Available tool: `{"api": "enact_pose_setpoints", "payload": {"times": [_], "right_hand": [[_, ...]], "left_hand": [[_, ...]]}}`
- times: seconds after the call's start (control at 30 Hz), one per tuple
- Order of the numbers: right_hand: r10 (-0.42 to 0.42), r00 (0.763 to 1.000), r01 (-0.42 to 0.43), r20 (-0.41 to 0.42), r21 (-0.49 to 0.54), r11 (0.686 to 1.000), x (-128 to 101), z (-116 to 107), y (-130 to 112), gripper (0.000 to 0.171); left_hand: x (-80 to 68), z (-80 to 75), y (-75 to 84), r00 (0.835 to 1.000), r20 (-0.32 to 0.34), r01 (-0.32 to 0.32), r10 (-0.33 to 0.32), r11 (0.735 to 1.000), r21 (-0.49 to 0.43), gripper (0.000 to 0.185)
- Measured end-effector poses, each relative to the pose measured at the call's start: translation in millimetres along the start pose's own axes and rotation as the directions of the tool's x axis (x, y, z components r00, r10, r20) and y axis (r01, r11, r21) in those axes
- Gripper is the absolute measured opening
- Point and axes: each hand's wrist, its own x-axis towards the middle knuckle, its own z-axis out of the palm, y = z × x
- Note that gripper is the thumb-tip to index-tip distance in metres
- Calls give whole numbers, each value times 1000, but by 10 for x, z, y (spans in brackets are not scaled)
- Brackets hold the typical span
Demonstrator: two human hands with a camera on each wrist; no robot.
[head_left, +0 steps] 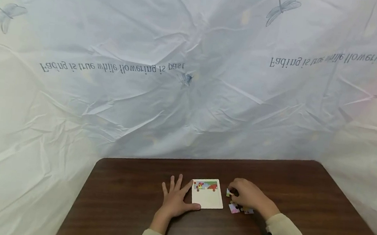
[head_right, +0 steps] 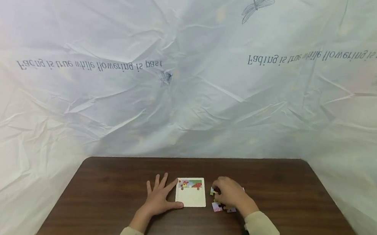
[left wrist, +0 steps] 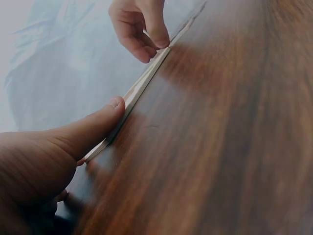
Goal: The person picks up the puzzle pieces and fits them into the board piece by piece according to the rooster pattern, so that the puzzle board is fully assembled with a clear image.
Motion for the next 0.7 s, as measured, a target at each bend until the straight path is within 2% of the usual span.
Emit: {"api": "enact_pose_setpoints", "payload": {"times": [0.27,0.5,0.7], "right_hand": [[-10,999,10,-33,18,1000,66,33,7,15],[6,1000,-5,-26,35,999,228,28,-38,21],[5,1000,-4,-27,26,1000,372,23,-67,22]], "left_hand": [[58,-9,-59,1000,6,-13,13,1000,-10,102],[161,-47,-132,999,1,-43,43,999,-15,102],[245,-62,-174,999,2,-43,43,999,1,102]]}}
